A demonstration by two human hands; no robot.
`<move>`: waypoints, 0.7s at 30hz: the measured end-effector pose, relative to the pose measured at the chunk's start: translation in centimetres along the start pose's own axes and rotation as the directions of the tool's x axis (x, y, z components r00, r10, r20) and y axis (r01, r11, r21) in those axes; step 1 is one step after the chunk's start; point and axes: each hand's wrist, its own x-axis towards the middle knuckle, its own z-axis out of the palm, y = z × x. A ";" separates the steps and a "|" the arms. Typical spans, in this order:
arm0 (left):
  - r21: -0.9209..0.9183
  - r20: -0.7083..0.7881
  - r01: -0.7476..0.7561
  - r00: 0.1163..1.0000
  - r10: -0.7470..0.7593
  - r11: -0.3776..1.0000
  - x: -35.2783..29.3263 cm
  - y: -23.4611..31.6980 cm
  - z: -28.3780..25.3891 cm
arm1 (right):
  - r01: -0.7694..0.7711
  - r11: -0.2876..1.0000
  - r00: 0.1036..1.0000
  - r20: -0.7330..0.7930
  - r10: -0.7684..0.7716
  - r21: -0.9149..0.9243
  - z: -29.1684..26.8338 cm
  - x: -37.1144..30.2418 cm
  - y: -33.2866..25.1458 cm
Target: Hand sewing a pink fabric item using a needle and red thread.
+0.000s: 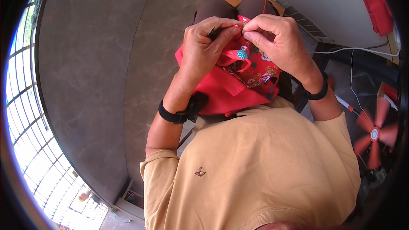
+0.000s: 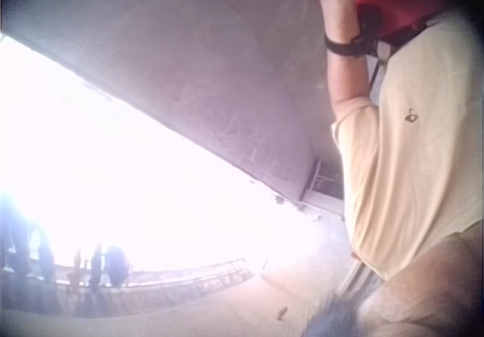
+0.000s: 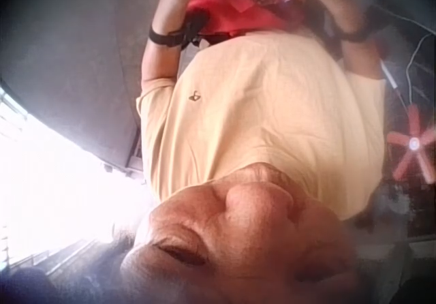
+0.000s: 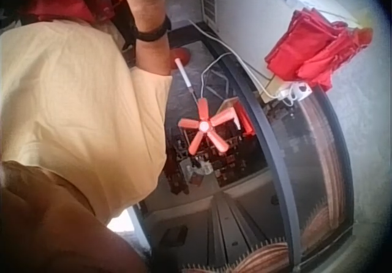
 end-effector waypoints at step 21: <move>0.074 0.003 -0.049 0.999 0.049 0.996 0.0 0.2 0.4 | -0.140 0.988 0.989 -0.031 0.142 0.073 0.3 -0.3 -0.6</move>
